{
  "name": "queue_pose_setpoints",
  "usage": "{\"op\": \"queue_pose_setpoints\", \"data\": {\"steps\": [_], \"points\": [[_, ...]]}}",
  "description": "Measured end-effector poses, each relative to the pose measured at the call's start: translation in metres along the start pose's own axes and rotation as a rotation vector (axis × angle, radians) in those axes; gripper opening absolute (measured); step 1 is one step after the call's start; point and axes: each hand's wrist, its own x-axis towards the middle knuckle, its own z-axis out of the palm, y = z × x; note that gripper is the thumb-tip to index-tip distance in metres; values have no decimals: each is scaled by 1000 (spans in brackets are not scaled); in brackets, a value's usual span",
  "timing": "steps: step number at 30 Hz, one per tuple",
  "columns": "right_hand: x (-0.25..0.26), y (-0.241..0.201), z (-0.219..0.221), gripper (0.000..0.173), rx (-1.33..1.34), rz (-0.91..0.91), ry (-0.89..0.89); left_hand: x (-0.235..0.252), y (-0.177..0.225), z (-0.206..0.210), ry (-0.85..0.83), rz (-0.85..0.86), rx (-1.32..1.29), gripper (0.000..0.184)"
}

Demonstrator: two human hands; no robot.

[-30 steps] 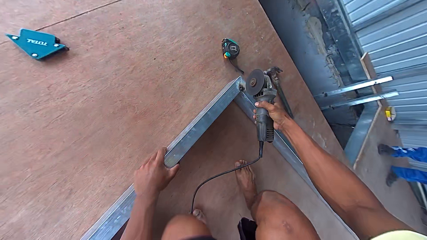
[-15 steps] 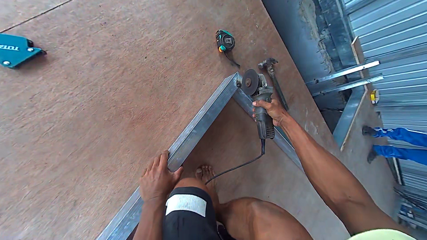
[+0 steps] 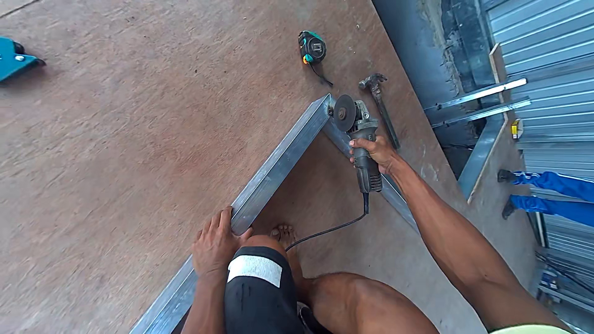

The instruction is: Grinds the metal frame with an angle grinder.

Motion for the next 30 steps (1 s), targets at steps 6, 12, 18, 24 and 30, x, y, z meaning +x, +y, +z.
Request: {"op": "queue_pose_setpoints", "data": {"steps": [6, 12, 18, 24, 30], "points": [[-2, -3, 1, 35, -20, 17, 10, 0, -1, 3, 19, 13, 7, 80], [-2, -4, 1, 34, -21, 19, 9, 0, -2, 4, 51, 26, 15, 80], [-2, -6, 3, 34, -21, 27, 4, 0, -2, 4, 56, 24, 21, 78], [3, -7, 1, 39, -32, 36, -4, 0, -2, 4, 46, 21, 33, 77], [-3, -11, 5, 37, -28, 29, -15, 1, -2, 4, 46, 19, -3, 77]]}}
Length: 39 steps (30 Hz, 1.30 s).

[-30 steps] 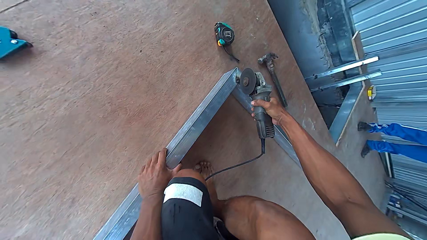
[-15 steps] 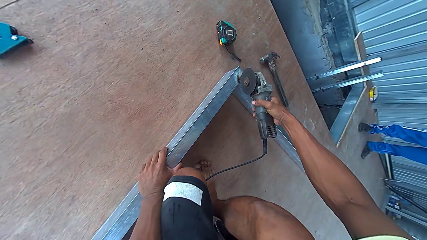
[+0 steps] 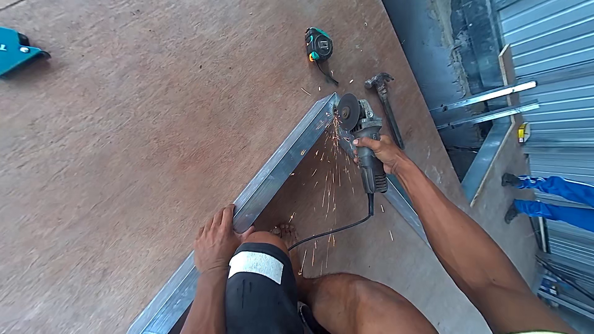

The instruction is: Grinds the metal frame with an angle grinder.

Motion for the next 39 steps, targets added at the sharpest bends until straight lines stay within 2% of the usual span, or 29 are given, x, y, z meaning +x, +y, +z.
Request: {"op": "queue_pose_setpoints", "data": {"steps": [27, 36, 39], "points": [[-4, -19, 7, 42, -49, 52, 72, 0, 0, -1, -5, 0, 17, 77], [-5, -13, 9, 42, -54, 59, 74, 1, 2, -5, -34, -14, 10, 73], [-3, -13, 8, 43, -55, 65, 76, 1, 1, -2, -17, -10, 18, 77]]}}
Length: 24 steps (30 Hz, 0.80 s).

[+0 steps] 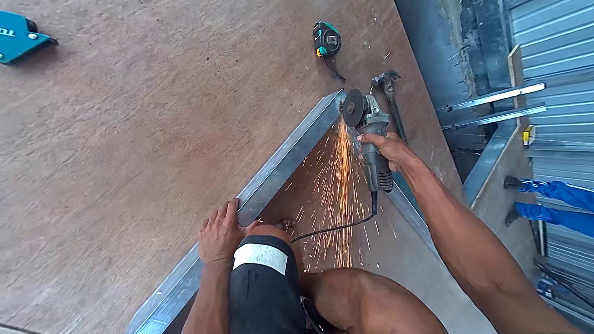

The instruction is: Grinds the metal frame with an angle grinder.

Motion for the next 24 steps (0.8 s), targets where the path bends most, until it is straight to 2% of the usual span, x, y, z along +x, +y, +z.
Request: {"op": "queue_pose_setpoints", "data": {"steps": [24], "points": [[-2, -4, 3, 45, 17, 16, 22, 0, 2, -2, -17, 0, 1, 73]]}}
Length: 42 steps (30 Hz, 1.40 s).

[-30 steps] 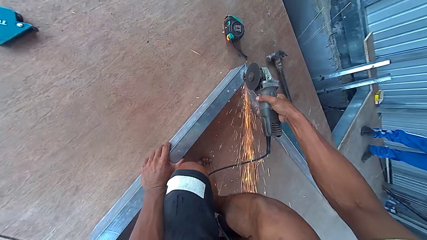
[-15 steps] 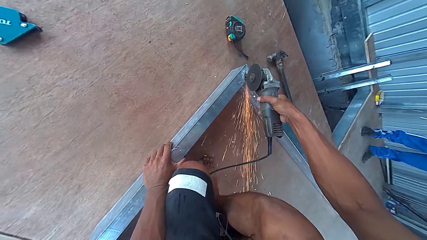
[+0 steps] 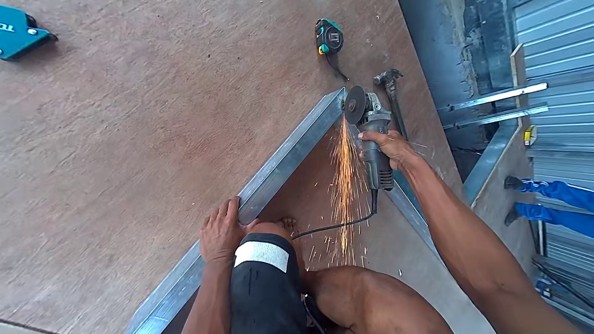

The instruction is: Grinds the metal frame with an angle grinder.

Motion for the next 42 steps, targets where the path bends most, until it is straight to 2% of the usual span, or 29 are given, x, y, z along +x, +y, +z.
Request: {"op": "queue_pose_setpoints", "data": {"steps": [18, 27, 30, 42], "points": [[3, 7, -1, 45, 31, 7, -24, 0, -1, 2, 2, 7, -7, 73], [-17, 36, -24, 45, 174, 6, -50, 1, -5, 7, 36, 28, 5, 74], [-16, 35, -24, 40, 178, 9, -46, 1, -5, 6, 30, 26, 8, 74], [8, 24, -16, 44, 157, -13, -96, 0, -7, 10, 54, 42, 44, 67]]}}
